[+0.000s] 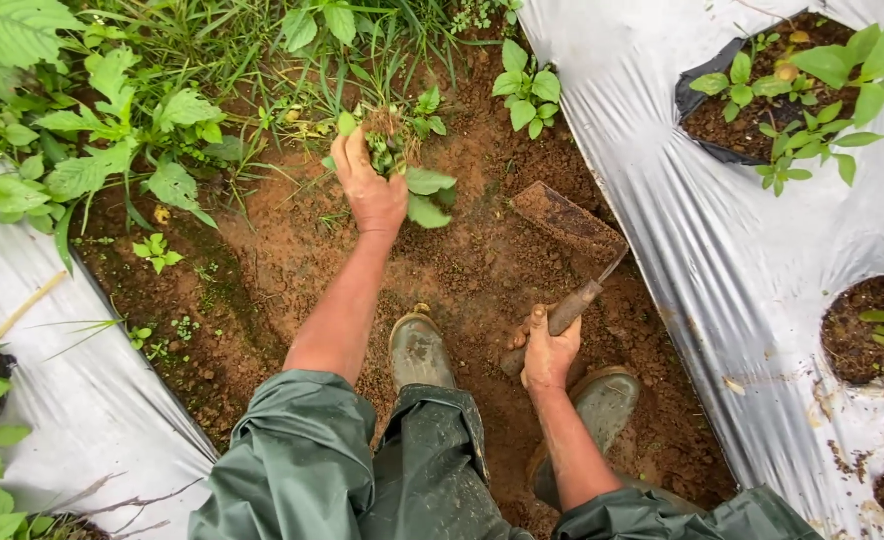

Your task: The person uses a small hand hoe to remove weeds from the soil between rows of plants growing in plastic bags. They loosen the soil around the weeds and pull them out by hand, discarding the debris on the ground.

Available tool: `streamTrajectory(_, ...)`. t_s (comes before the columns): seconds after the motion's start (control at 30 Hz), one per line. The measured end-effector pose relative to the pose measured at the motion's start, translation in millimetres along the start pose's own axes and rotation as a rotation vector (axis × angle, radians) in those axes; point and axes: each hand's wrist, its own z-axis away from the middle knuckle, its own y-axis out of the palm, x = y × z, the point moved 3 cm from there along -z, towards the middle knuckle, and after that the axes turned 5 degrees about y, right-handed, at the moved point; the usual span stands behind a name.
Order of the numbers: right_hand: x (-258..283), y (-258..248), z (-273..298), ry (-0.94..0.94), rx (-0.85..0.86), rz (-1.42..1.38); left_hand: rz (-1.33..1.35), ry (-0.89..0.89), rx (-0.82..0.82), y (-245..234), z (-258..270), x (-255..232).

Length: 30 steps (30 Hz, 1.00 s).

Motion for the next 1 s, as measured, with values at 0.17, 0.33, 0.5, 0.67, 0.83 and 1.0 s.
streamTrajectory(0.17,5,5,5,-0.001,-0.017,-0.018,-0.225,-0.012,0.393,-3,62,25)
streamTrajectory(0.33,9,7,7,0.008,-0.006,-0.034,-0.550,0.174,0.868,-16,114,49)
streamTrajectory(0.5,2,5,3,0.016,0.013,-0.009,-0.784,0.483,1.109,-30,77,22)
streamTrajectory(0.67,7,2,7,0.009,-0.021,-0.016,-0.554,0.523,1.064,33,81,87)
streamTrajectory(0.83,-6,-11,-12,-0.022,-0.020,-0.018,-0.326,0.406,0.797,64,72,89)
streamTrajectory(1.0,9,-1,-8,-0.035,-0.007,-0.051,-0.263,0.598,1.171,21,33,-87)
